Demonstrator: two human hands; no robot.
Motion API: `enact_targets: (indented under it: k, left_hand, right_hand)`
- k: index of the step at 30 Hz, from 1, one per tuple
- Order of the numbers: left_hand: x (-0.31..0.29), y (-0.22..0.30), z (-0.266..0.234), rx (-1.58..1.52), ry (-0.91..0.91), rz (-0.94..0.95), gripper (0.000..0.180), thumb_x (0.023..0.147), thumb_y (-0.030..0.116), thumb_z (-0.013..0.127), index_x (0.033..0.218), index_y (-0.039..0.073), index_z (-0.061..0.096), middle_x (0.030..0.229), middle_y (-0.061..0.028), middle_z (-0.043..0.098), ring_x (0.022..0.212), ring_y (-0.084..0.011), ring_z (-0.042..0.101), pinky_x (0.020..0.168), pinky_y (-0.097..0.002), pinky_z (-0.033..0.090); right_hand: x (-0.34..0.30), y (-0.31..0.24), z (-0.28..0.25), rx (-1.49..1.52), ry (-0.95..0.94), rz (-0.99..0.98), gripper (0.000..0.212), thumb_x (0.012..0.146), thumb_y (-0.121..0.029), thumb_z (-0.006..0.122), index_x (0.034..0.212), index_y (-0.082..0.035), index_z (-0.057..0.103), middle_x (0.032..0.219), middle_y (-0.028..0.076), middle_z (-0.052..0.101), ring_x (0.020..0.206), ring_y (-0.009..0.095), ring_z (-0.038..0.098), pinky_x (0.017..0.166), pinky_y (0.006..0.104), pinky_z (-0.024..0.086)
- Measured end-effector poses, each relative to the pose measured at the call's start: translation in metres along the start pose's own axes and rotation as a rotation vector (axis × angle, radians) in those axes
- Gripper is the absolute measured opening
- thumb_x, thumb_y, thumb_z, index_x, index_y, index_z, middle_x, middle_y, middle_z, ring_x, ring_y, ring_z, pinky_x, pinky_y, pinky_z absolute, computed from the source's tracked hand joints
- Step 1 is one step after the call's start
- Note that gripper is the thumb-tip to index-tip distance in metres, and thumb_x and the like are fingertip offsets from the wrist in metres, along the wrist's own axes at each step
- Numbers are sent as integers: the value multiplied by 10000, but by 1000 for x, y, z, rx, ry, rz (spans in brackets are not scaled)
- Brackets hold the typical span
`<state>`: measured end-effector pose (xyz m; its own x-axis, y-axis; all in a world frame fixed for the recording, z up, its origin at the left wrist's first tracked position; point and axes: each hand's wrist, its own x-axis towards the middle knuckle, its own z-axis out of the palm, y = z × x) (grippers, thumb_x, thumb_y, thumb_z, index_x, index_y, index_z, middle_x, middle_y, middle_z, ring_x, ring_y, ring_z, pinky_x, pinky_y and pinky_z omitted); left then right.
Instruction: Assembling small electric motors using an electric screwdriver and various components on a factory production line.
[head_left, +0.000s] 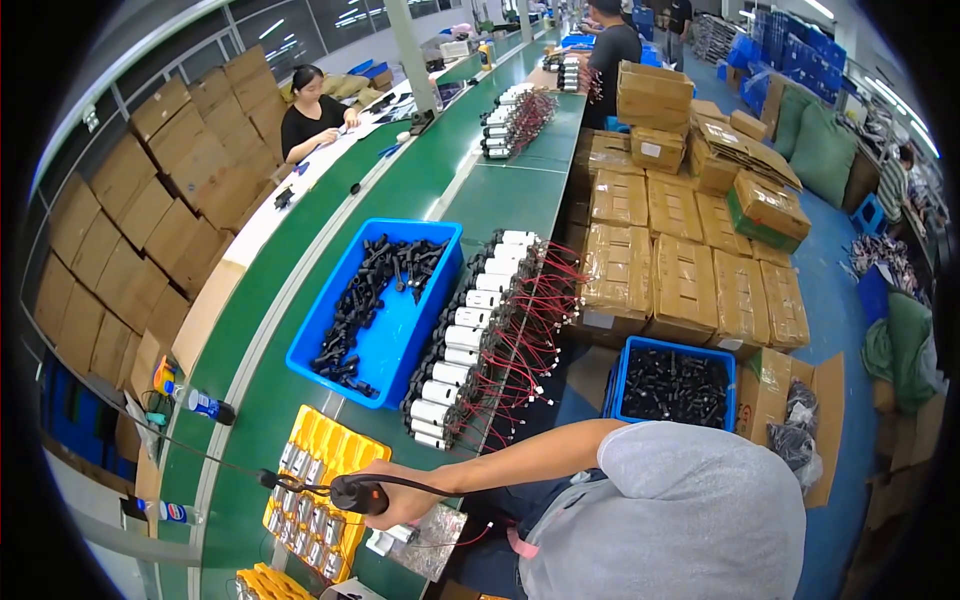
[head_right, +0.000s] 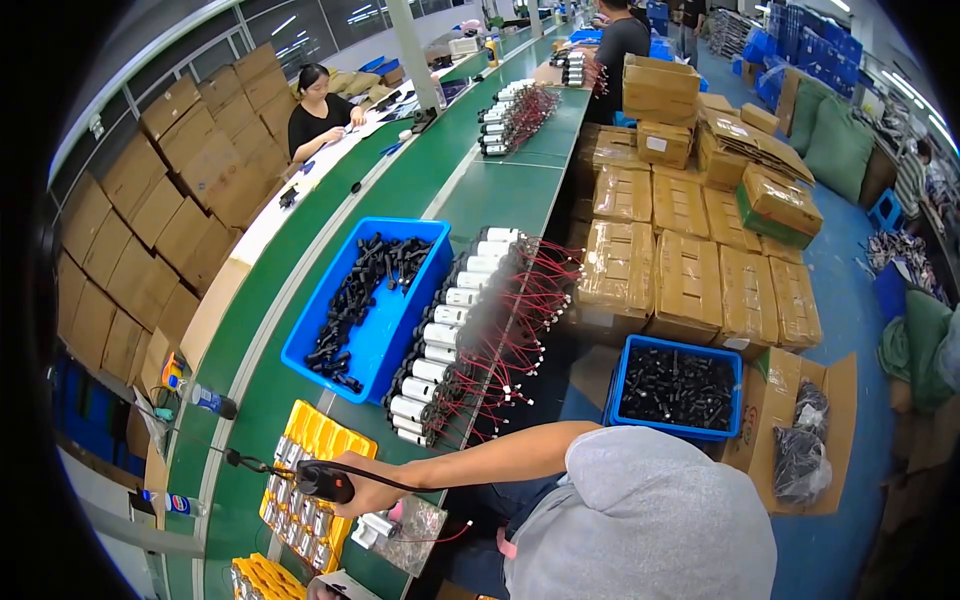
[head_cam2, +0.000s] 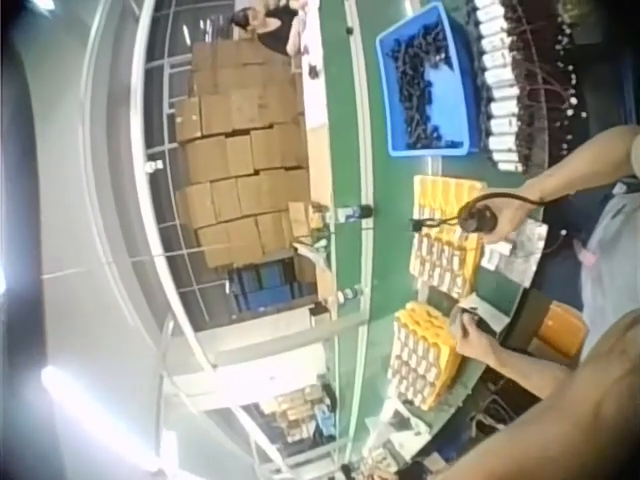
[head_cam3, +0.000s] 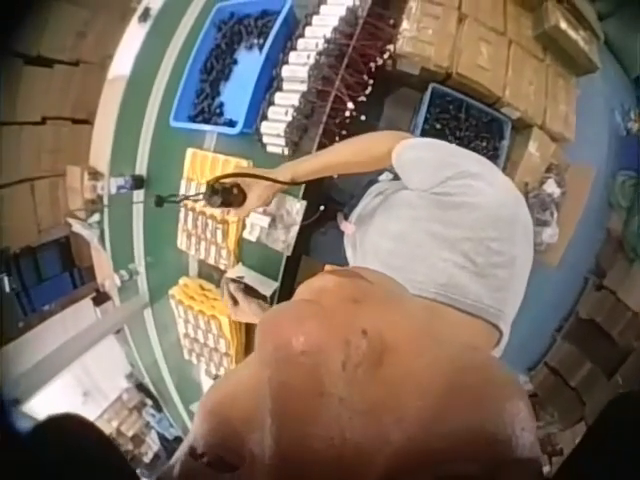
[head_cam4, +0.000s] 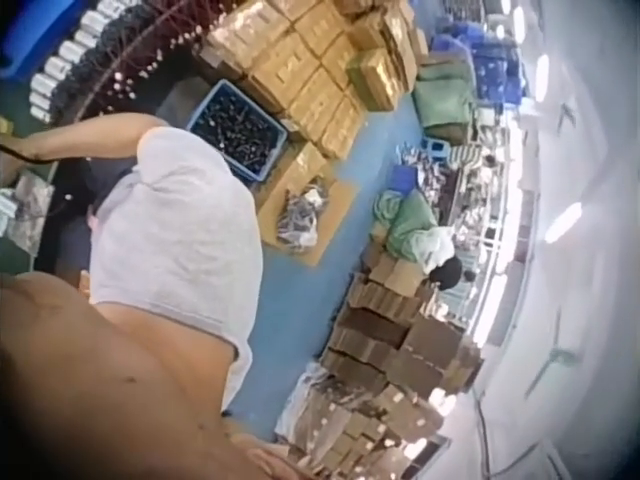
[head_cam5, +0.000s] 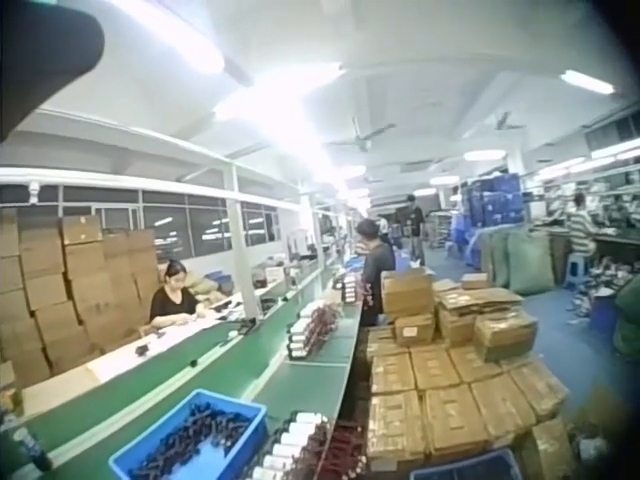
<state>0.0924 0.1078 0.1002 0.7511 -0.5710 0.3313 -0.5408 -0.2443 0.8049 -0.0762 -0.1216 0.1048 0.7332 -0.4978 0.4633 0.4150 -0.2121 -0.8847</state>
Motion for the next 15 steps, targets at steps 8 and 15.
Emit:
enact_targets:
  k: [8,15]
  left_hand:
    - [-30,41,95,-69,-373,-81,282,939,185,550,1053,-72,556,905,-159,642,751,-230,594,691,-307,485]
    - [-38,60,111,11,-344,1,236,953,176,508,1061,-31,540,921,-188,644,780,-271,618,702,-347,494]
  right_hand:
    - [-2,-32,1,27,51,32,246,687,-57,666,889,-45,526,716,1,482,639,97,413,562,272,379]
    - [-10,-56,5,121,127,7,304,702,-47,688,972,-48,548,859,8,520,723,103,463,653,261,412]
